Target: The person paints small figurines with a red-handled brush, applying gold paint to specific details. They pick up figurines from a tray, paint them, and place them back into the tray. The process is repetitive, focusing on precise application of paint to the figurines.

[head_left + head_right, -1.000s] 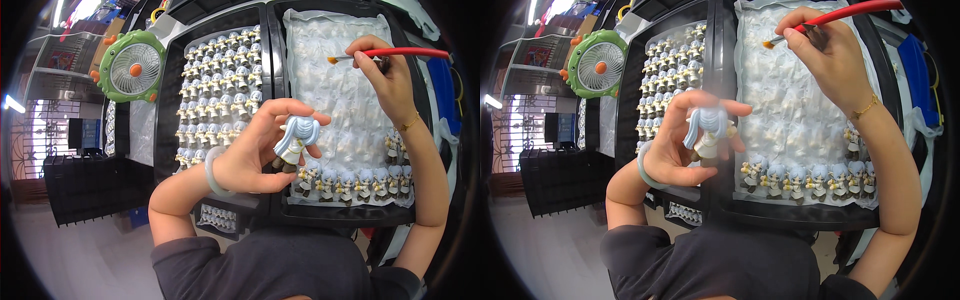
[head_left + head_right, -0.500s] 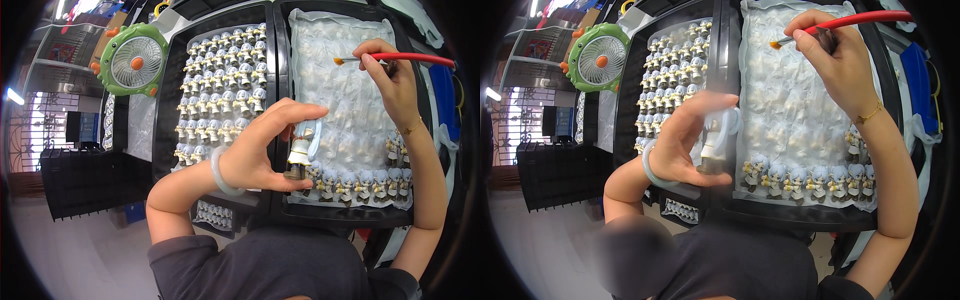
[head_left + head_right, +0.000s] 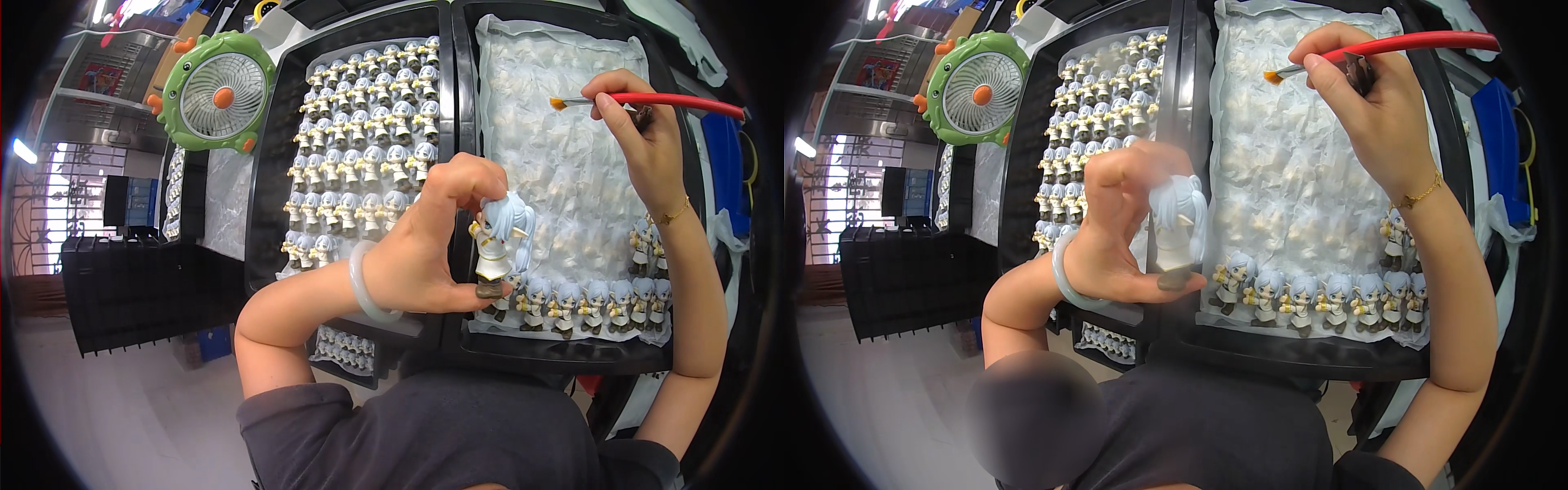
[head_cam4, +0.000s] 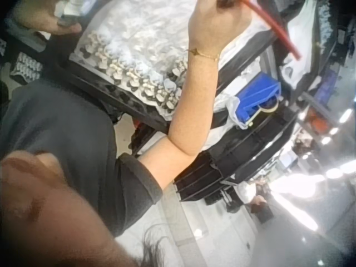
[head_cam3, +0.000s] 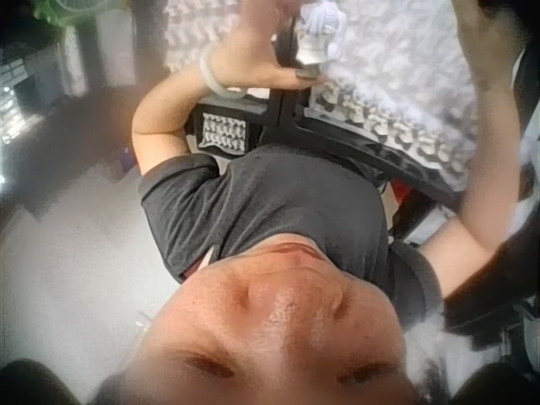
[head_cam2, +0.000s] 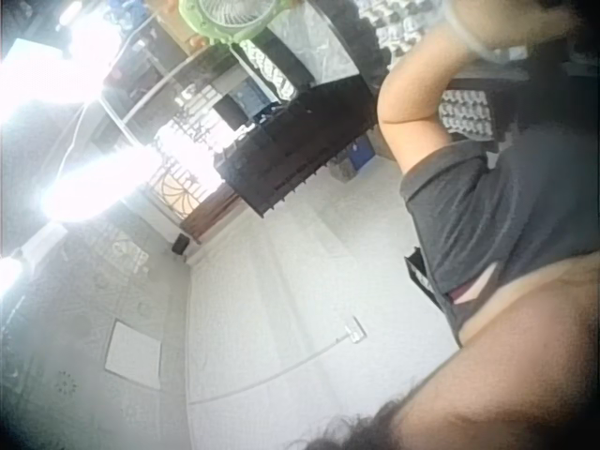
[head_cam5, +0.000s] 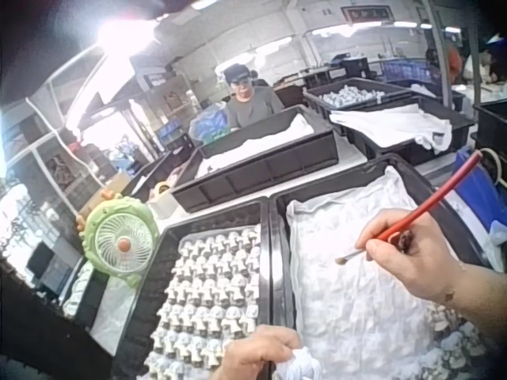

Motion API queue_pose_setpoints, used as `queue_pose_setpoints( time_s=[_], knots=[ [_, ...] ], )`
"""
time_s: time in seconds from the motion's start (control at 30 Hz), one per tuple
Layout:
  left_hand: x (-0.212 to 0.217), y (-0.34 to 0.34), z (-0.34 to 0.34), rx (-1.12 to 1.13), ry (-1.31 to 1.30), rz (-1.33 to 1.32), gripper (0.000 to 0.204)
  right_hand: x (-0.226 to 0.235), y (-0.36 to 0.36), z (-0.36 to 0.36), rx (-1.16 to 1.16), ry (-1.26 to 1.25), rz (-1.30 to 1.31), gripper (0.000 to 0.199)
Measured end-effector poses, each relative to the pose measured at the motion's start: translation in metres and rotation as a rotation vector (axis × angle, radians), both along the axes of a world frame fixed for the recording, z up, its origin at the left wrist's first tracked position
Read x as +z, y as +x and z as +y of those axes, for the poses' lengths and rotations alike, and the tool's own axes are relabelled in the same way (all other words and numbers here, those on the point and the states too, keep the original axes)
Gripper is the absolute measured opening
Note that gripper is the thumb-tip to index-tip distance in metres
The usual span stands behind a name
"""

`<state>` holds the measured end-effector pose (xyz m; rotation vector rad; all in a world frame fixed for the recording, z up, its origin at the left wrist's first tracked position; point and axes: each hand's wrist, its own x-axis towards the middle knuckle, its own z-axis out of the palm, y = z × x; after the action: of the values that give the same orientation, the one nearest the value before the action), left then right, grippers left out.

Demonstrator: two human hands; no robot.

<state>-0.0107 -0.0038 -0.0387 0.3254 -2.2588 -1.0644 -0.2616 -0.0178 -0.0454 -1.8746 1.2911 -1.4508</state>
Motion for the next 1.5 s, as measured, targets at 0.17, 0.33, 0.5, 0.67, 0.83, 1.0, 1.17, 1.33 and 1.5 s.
queue_pose_setpoints(
  time_s=[0.17,0.33,0.5,0.67,0.83,1.0,1.17,1.33,1.5],
  knots=[
    [0.010,0.002,-0.001,0.034,-0.089,-0.081,0.075,0.000,0.001,0.000,0.005,-0.001,0.004,0.014],
    [0.016,-0.001,0.004,0.182,-0.138,-0.205,0.070,0.000,-0.001,0.000,0.000,0.025,0.021,0.015],
    [0.018,-0.001,0.004,0.257,-0.147,-0.333,0.070,0.002,0.001,0.000,0.027,0.002,0.013,0.014],
    [0.015,-0.002,0.003,0.305,-0.174,-0.243,0.067,0.007,0.002,0.004,0.028,0.052,0.030,0.013],
    [0.011,-0.003,0.005,0.294,-0.129,-0.217,0.062,0.007,0.002,0.003,0.018,0.054,0.051,0.013],
    [0.017,0.000,0.003,0.287,-0.264,-0.310,0.057,0.009,0.001,0.004,0.019,0.046,0.059,0.014],
    [0.020,0.001,0.006,0.320,-0.309,-0.362,0.065,0.008,0.001,0.004,0.025,0.032,0.054,0.014],
    [0.010,0.004,0.010,0.342,-0.281,-0.326,0.076,0.007,0.000,0.004,0.013,0.026,0.064,0.014],
    [0.025,0.006,0.009,0.361,-0.300,-0.384,0.070,0.008,0.001,0.002,0.044,0.010,0.074,0.015]
  ],
)
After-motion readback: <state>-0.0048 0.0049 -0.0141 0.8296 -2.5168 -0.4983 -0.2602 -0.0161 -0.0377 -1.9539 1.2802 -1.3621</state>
